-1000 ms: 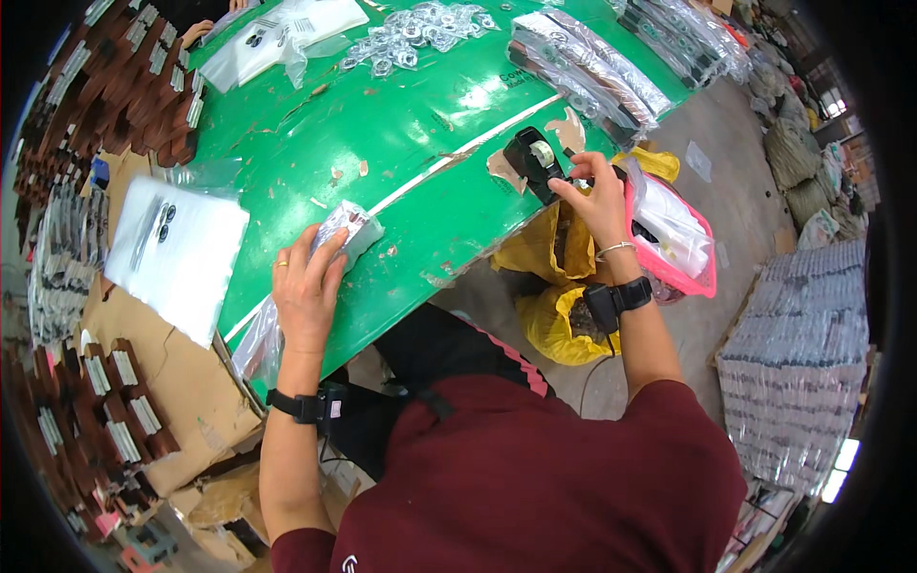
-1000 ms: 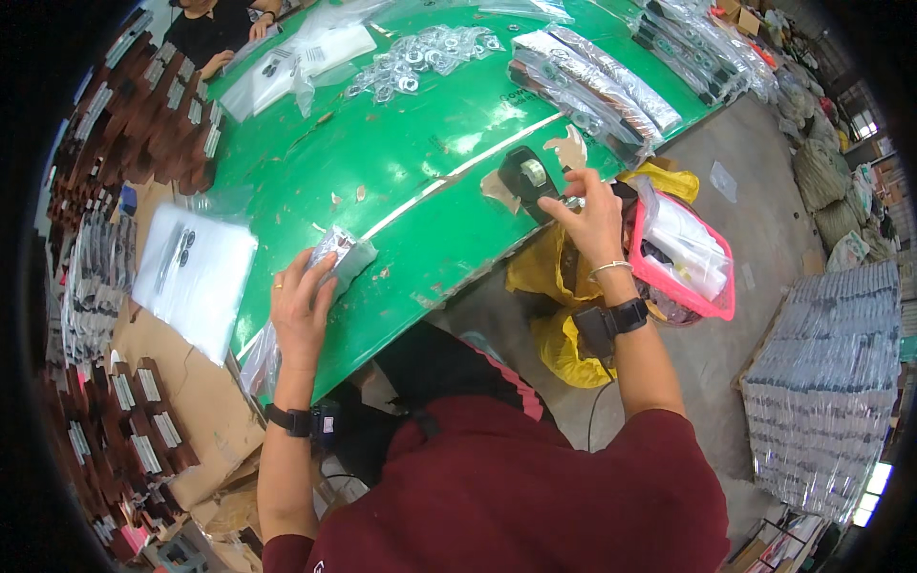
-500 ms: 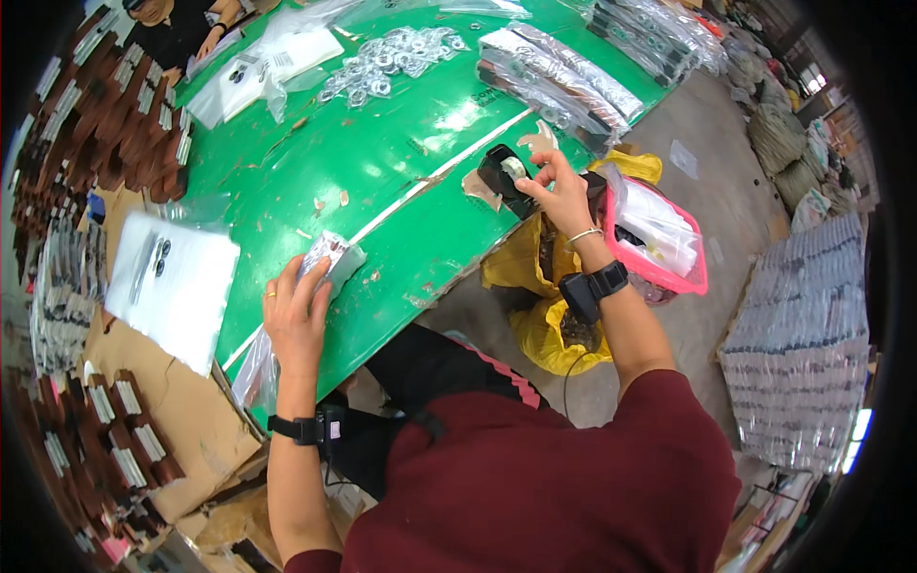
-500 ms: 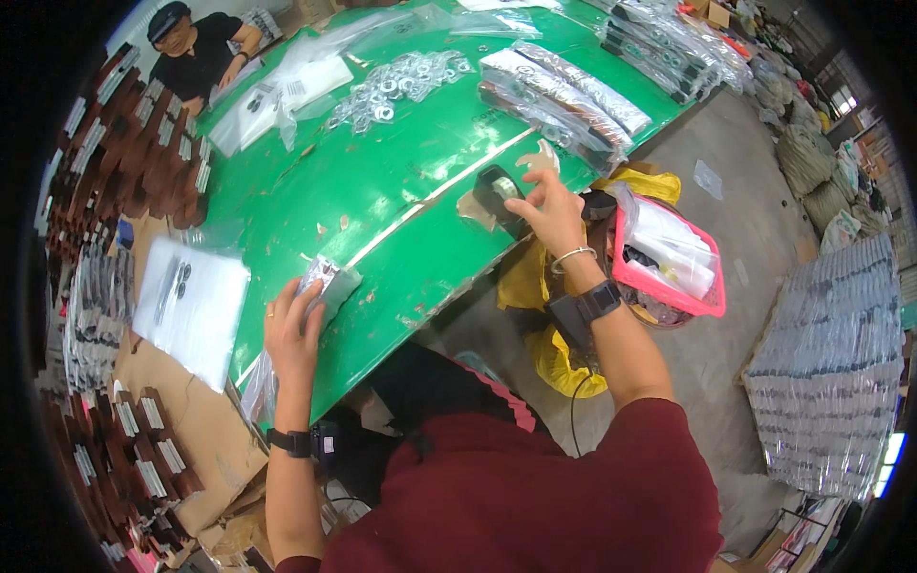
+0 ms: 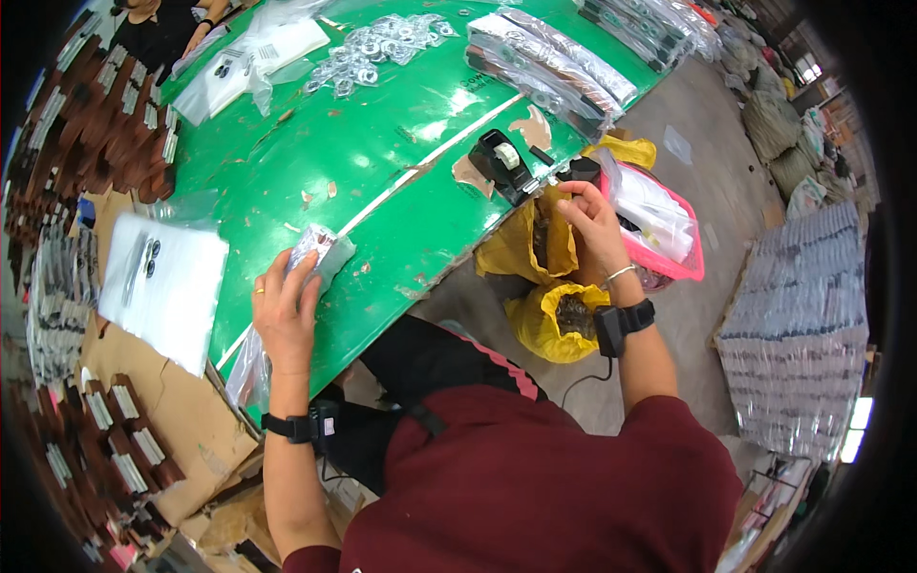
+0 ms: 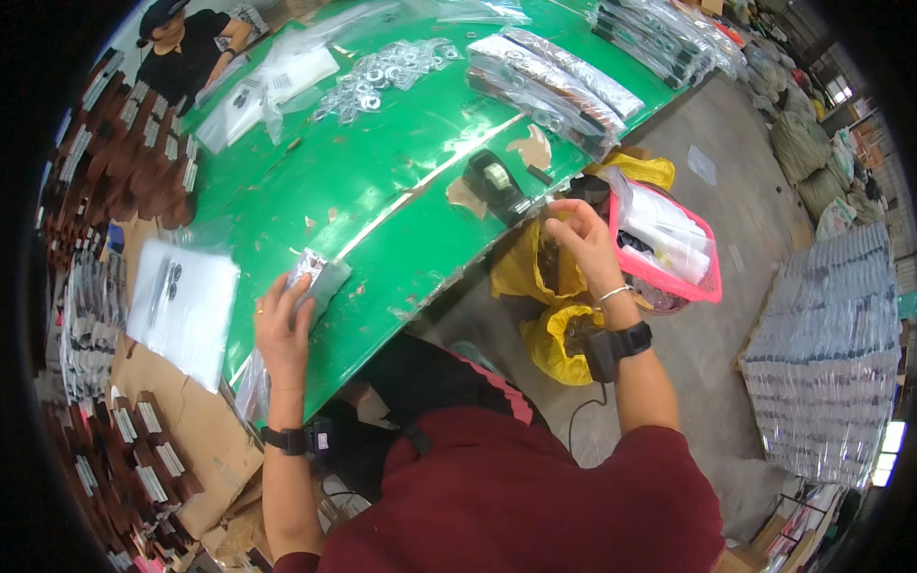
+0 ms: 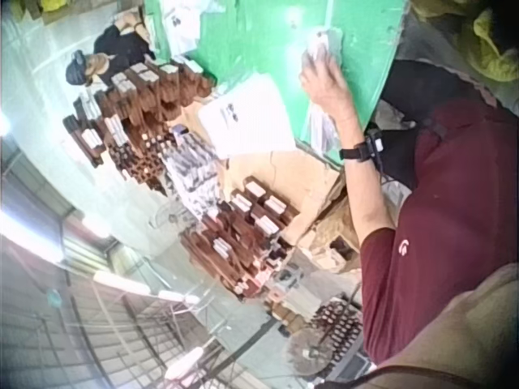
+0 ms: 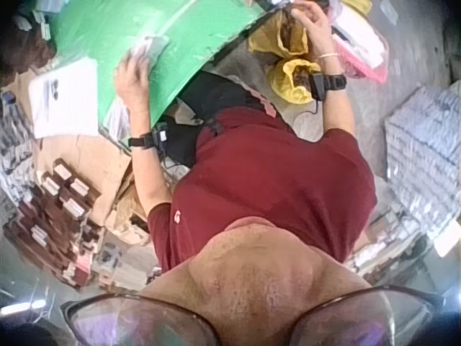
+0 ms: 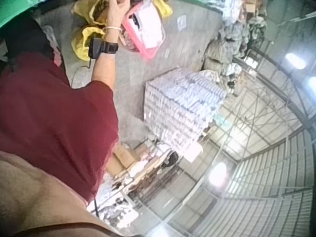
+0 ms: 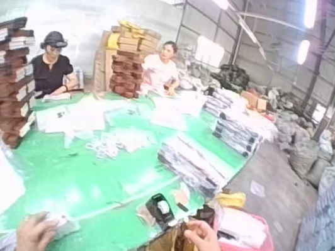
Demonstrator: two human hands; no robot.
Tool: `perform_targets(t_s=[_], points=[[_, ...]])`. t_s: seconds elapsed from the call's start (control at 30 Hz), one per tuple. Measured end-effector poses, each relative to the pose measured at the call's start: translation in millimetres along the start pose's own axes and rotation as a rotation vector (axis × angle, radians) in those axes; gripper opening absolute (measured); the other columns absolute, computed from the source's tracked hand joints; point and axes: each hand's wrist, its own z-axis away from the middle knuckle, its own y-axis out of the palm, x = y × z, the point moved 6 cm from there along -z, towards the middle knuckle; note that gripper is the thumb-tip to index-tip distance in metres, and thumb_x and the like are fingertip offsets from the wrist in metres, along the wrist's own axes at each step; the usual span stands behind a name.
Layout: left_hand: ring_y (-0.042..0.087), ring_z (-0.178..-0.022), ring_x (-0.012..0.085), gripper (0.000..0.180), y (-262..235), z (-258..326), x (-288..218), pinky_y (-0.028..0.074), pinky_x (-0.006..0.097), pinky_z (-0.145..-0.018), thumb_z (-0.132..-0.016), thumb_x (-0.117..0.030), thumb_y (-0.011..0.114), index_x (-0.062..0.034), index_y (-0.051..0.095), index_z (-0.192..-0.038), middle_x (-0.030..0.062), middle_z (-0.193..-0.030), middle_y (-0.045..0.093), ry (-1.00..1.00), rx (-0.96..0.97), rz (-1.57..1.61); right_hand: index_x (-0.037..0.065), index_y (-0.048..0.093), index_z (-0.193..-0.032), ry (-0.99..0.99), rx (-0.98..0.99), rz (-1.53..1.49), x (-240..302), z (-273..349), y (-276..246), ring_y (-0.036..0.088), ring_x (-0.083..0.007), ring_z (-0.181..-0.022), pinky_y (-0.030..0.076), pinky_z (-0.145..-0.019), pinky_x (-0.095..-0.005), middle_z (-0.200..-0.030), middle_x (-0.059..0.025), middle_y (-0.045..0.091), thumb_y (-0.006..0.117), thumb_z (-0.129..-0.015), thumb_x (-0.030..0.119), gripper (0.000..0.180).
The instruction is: The person is wrapping wooden furniture handles in plastic bags, sealing them with tape, and organizing them for shipment.
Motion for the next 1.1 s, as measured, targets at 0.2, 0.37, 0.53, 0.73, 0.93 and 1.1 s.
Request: perform_targets(t_s=[0.2,0.37,0.53,0.73,0.93,1.1], points=[[0.063,-0.103,0.0307,0.037,1.4,0.3,-0.6,0.05,0.04,-0.087,-0.083,-0.012,0.077,-0.0217,0.074,-0.119,0.0094,-0.126,0.067,-0.006,0.004,0.028,0.005,0.068,-0.102,-0.025,-0.065,-0.063,-51.7,-15.7,14.8,0.04,0.0011,-0.059,0.029,-0.055,-0.0198,-0.069,0.0128,0.049,0.074,-0.094,0.014,0.014],[0.062,-0.102,0.0304,0.038,-0.6,3.5,4.5,0.049,0.041,-0.086,-0.084,-0.015,0.077,-0.023,0.073,-0.121,0.0088,-0.125,0.066,-0.016,0.003,-0.027,0.006,0.07,-0.091,-0.133,-0.185,0.575,-45.9,-22.0,21.3,0.06,-0.015,-0.061,0.045,-0.058,-0.0308,-0.068,-0.0032,0.065,0.074,-0.088,0.023,0.018],[0.062,-0.102,0.0296,0.039,7.1,8.2,-3.1,0.048,0.041,-0.086,-0.085,-0.019,0.076,-0.0249,0.071,-0.122,0.0082,-0.125,0.065,-0.018,0.02,-0.033,0.006,0.068,-0.097,0.053,0.191,-0.074,-41.2,18.6,84.1,0.057,-0.0027,-0.07,0.045,-0.062,-0.0223,-0.079,0.0043,0.065,0.073,-0.094,0.018,0.013],[0.062,-0.098,0.0284,0.041,5.5,11.7,-16.9,0.049,0.04,-0.08,-0.083,-0.016,0.074,-0.0259,0.072,-0.122,0.0084,-0.126,0.065,0.034,-0.065,-0.164,0.006,0.067,-0.1,-0.087,0.469,-0.299,70.0,30.6,257.6,0.054,-0.0013,-0.07,0.041,-0.058,-0.0206,-0.078,0.0064,0.063,0.072,-0.096,0.016,0.012],[0.06,-0.098,0.0237,0.044,11.5,19.8,-34.1,0.05,0.038,-0.084,-0.084,-0.013,0.063,-0.0271,0.069,-0.125,0.0098,-0.147,0.05,0.065,-0.128,-0.28,0.001,0.07,-0.092,-0.158,0.434,0.145,61.3,12.5,286.6,0.065,-0.0141,-0.063,0.05,-0.059,-0.0317,-0.07,-0.0076,0.071,0.075,-0.088,0.024,0.024],[0.06,-0.098,0.0224,0.038,8.8,24.1,-42.3,0.05,0.036,-0.085,-0.081,-0.013,0.064,-0.0249,0.072,-0.116,0.0086,-0.15,0.049,0.063,-0.166,-0.294,0.001,0.073,-0.09,-0.157,0.394,0.312,62.5,14.1,284.5,0.071,-0.0256,-0.069,0.052,-0.063,-0.0381,-0.076,-0.0139,0.073,0.074,-0.085,0.029,0.028]])
